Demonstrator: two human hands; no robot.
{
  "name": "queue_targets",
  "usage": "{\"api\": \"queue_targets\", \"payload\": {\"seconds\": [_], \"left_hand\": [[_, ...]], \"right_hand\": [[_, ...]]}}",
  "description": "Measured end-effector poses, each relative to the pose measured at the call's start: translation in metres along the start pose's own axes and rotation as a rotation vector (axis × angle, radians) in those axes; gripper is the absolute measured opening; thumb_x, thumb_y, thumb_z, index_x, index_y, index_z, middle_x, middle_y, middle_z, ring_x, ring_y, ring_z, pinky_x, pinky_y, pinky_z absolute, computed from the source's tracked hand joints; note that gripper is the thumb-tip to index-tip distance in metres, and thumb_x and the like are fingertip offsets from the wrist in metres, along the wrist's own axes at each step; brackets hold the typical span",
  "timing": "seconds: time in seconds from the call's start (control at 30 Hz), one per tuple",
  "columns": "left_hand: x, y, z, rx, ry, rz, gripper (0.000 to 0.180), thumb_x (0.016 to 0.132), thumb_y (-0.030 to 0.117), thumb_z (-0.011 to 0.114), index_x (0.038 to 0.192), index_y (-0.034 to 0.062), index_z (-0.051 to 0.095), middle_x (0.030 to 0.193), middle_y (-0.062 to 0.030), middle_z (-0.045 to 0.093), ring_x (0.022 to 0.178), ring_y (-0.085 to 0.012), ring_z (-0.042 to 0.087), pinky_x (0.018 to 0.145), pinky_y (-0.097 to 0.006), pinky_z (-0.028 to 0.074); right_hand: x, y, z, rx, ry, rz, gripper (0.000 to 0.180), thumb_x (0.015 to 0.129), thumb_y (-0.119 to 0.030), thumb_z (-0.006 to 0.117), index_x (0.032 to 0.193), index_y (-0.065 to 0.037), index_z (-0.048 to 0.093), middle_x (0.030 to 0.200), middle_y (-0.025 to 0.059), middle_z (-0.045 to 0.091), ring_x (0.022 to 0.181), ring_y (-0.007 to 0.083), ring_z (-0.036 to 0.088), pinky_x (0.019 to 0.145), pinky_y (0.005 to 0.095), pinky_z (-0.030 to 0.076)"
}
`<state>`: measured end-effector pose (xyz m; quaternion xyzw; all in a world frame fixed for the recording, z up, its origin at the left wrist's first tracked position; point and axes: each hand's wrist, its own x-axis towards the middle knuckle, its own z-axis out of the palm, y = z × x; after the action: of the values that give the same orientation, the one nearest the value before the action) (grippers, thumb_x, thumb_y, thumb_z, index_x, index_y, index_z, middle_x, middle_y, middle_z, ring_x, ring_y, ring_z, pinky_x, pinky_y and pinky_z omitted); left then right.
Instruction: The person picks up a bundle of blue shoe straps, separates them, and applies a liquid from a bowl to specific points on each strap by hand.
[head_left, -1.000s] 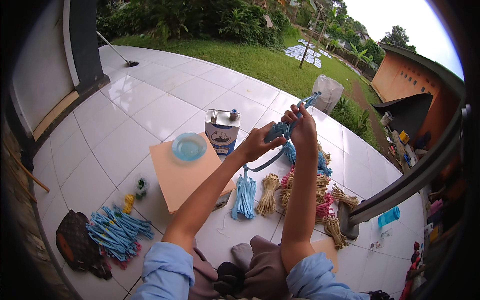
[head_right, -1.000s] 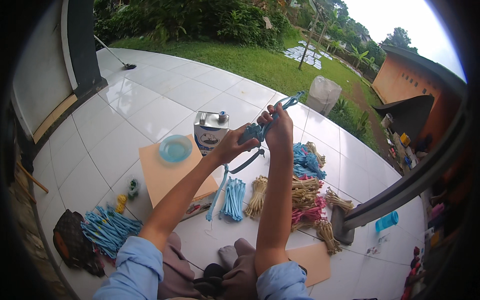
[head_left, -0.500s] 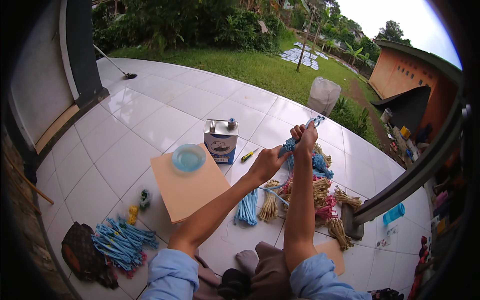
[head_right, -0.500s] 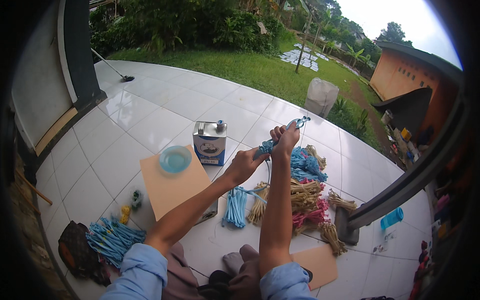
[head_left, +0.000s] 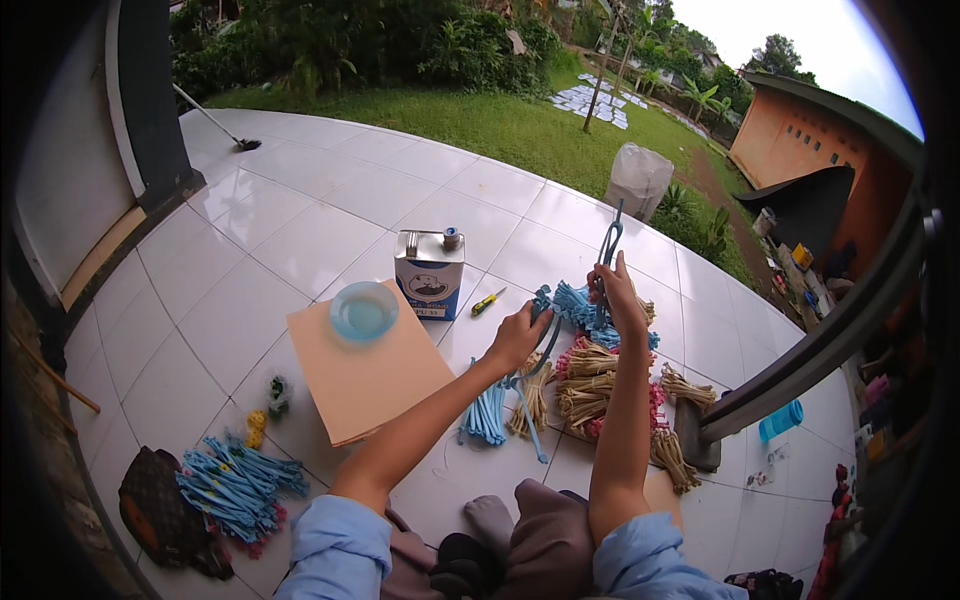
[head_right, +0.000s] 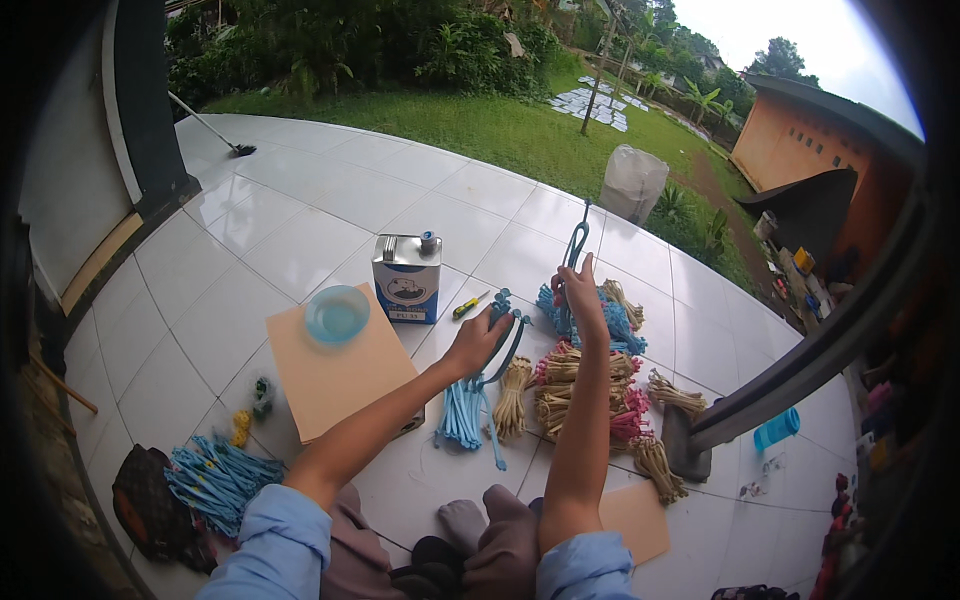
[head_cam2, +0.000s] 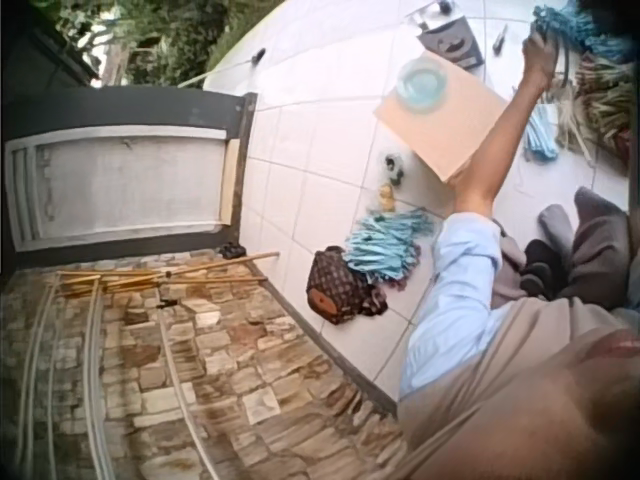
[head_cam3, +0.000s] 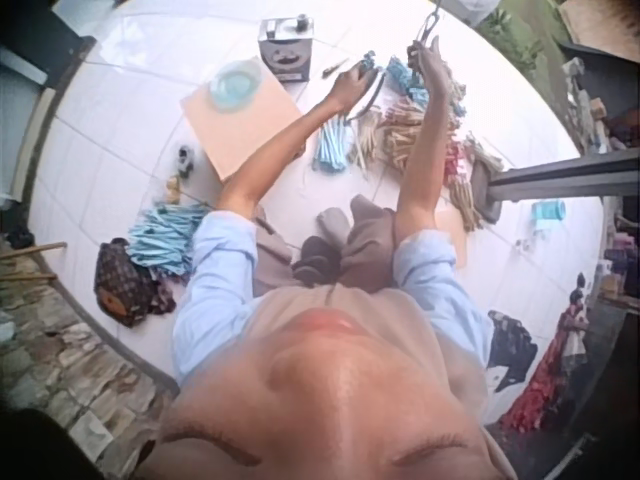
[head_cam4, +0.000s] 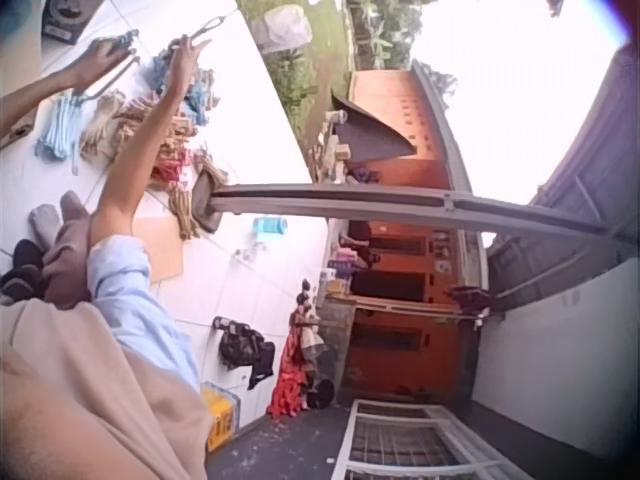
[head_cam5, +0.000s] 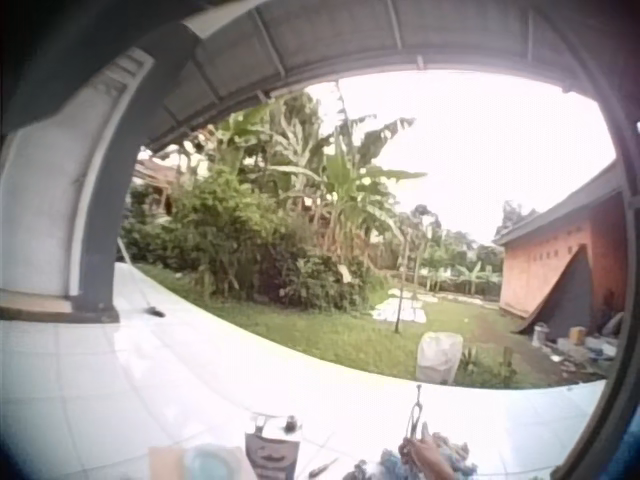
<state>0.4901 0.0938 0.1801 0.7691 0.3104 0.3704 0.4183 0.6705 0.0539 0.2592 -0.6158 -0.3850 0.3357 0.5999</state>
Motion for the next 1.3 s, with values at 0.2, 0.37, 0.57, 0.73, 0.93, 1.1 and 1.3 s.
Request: {"api": "queue_targets", "payload": {"seconds": [0.2,0.37,0.57,0.73,0.93,1.1,1.3], "left_hand": [[0.004,-0.068,0.012,0.042,-0.329,-0.223,0.055,0.084,0.041,0.058,0.114,-0.0039,0.051,0.098,-0.0222,0.063,0.095,-0.0310,0.061,0.083,-0.035,0.046],[0.023,-0.033,-0.016,-0.050,-0.143,-0.076,0.065,0.082,0.035,0.064,0.129,-0.0016,0.040,0.121,-0.0202,0.053,0.110,-0.0295,0.054,0.092,-0.036,0.043],[0.035,0.077,-0.117,-0.371,0.070,0.249,0.037,0.085,0.026,0.063,0.116,0.0055,0.059,0.099,-0.0070,0.065,0.092,-0.0124,0.060,0.079,-0.029,0.048],[-0.001,0.138,-0.177,-0.085,0.195,0.307,0.034,0.081,0.024,0.067,0.113,0.0115,0.063,0.079,-0.0028,0.067,0.072,-0.0081,0.060,0.067,-0.023,0.048],[-0.032,0.153,-0.225,-0.064,0.115,0.275,0.033,0.088,0.025,0.059,0.117,0.0090,0.060,0.088,-0.0041,0.065,0.068,-0.0084,0.056,0.065,-0.023,0.046],[-0.048,0.172,-0.231,0.193,0.443,0.432,0.027,0.093,0.025,0.051,0.093,0.0007,0.063,0.079,-0.0049,0.062,0.067,-0.0107,0.057,0.064,-0.024,0.047],[-0.042,0.154,-0.246,-0.249,0.358,0.356,0.023,0.095,0.028,0.047,0.096,0.0044,0.047,0.074,-0.0082,0.061,0.070,-0.0165,0.064,0.068,-0.030,0.052]], "right_hand": [[-0.001,0.013,0.012,-0.330,-0.176,0.077,0.087,0.086,-0.006,0.053,0.138,0.002,-0.015,0.081,0.0133,0.065,0.059,0.0174,0.060,0.052,0.0275,0.049],[-0.002,-0.001,0.025,-0.336,-0.205,-0.134,0.088,0.083,-0.003,0.058,0.140,0.001,-0.010,0.083,0.0143,0.067,0.061,0.0182,0.065,0.054,0.0270,0.051],[-0.046,-0.082,0.083,-0.180,-0.370,-0.393,0.088,0.077,0.001,0.065,0.144,-0.008,0.008,0.079,0.0138,0.067,0.068,0.0193,0.067,0.059,0.0294,0.053],[-0.080,-0.117,0.126,-0.207,-0.432,-0.519,0.086,0.078,-0.001,0.065,0.144,-0.012,0.012,0.084,0.0122,0.067,0.072,0.0199,0.067,0.062,0.0298,0.054],[-0.109,-0.139,0.151,-0.093,-0.264,-0.679,0.077,0.083,-0.005,0.061,0.143,-0.013,0.013,0.084,0.0103,0.065,0.079,0.0221,0.067,0.068,0.0334,0.054],[-0.120,-0.149,0.164,-0.200,-0.226,-0.744,0.066,0.087,-0.005,0.056,0.141,-0.014,0.020,0.079,0.0114,0.066,0.074,0.0208,0.067,0.065,0.0323,0.052],[-0.111,-0.138,0.175,-0.020,-0.114,-0.722,0.056,0.091,-0.006,0.047,0.139,-0.011,0.020,0.077,0.0109,0.064,0.070,0.0195,0.067,0.060,0.0295,0.050]]}}
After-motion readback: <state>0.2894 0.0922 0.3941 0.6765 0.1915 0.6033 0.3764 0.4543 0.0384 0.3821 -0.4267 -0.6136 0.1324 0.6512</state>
